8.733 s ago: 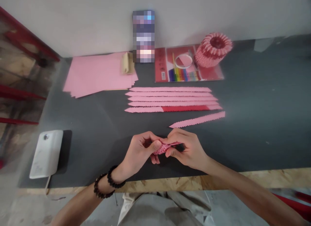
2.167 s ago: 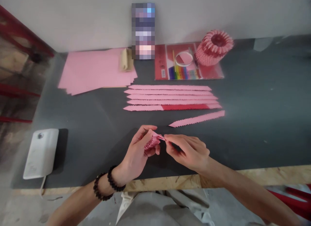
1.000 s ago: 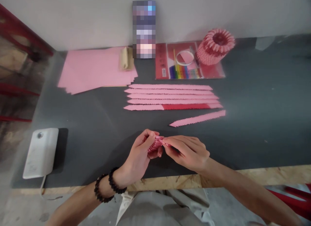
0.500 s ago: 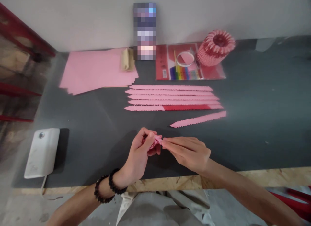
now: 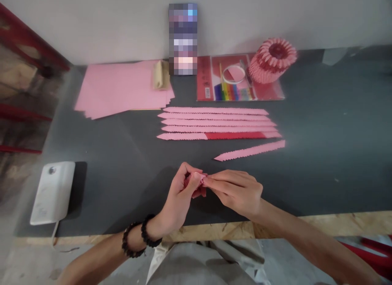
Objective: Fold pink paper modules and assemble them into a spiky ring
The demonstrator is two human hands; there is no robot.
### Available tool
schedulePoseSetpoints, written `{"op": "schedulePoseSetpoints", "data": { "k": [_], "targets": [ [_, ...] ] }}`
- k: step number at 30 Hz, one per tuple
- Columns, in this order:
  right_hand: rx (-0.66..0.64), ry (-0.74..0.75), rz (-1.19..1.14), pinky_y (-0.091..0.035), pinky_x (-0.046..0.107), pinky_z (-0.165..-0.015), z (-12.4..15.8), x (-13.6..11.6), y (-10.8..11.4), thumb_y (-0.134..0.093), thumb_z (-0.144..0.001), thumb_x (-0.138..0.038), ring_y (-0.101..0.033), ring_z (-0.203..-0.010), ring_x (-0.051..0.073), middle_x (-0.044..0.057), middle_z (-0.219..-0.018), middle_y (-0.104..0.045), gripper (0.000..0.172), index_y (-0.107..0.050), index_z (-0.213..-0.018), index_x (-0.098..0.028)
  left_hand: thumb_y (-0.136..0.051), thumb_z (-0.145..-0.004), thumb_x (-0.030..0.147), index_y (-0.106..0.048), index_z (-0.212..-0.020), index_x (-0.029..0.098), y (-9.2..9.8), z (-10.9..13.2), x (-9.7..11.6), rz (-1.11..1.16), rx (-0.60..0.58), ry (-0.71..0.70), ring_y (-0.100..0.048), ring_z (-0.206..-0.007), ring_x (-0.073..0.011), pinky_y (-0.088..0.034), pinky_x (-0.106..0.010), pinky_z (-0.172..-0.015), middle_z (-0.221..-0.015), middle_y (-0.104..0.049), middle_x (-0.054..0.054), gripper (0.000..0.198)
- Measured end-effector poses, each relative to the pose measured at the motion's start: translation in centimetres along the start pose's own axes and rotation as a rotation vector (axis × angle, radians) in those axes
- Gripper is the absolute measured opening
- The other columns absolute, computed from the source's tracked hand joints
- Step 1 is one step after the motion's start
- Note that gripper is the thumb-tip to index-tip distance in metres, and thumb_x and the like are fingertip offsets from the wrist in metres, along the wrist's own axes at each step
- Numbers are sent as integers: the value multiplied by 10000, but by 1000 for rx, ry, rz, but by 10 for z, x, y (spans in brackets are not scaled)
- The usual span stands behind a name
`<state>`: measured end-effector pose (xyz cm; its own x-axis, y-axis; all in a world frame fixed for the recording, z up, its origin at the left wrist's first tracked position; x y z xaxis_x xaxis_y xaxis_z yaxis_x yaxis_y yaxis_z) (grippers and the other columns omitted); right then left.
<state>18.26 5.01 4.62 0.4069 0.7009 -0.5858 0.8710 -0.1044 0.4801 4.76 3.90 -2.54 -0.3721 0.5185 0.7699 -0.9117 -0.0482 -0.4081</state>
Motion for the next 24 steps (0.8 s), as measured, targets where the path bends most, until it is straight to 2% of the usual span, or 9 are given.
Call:
{"op": "schedulePoseSetpoints", "data": {
  "k": [4,8,11,14,18,24],
  "targets": [
    [-4,-2,-1,-643,234,-672,-1,1,1,-706,-904,-64,-763,-718,134,-4,-825,-800,193,-784,-955,-233,-681,-955,469,-606,-968,197,2,0,2,-56,-12,-57,-618,-740,-111,-485,-251,-695,-900,-648,-5,283],
    [41,27,70,-647,227,-659,0,-1,5,-735,-881,-66,-758,-698,130,-27,-802,-792,215,-779,-980,-252,-740,-927,388,-606,-1012,202,3,1,6,-114,-32,-136,-624,-761,-118,-510,-271,-745,-965,-676,-21,245],
    [23,174,178,-663,233,-710,1,-10,3,-738,-873,-63,-770,-742,142,-3,-843,-806,203,-773,-1017,-201,-739,-925,395,-602,-995,205,5,0,6,-87,-18,-123,-621,-755,-120,-519,-270,-739,-936,-668,-16,245],
    [5,327,286,-666,241,-733,4,-19,0,-735,-869,-58,-770,-762,153,48,-856,-810,129,-771,-970,-130,-726,-933,408,-621,-999,205,5,-1,5,-81,-17,-110,-610,-775,-118,-528,-260,-739,-948,-651,-17,238],
    [13,483,368,-678,264,-742,10,-29,1,-695,-901,-69,-773,-784,173,81,-850,-802,90,-774,-910,-112,-721,-936,402,-631,-1000,204,4,0,5,-91,-6,-126,-603,-825,-131,-542,-265,-765,-981,-646,-28,228],
    [-21,556,486,-687,248,-765,16,-31,0,-732,-895,-117,-779,-824,172,46,-897,-806,76,-781,-928,-164,-754,-906,405,-634,-991,202,1,0,4,-55,0,-99,-610,-857,-149,-546,-287,-794,-975,-663,-36,251]
  ]
}}
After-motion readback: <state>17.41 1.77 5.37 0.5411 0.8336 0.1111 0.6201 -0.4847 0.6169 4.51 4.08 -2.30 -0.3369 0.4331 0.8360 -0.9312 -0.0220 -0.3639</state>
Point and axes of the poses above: each hand's wrist, its own z-axis away from the middle knuckle, its own y-axis out of the back of the hand, x = y × z, the point moved 8 cm from there along -z, towards the middle knuckle
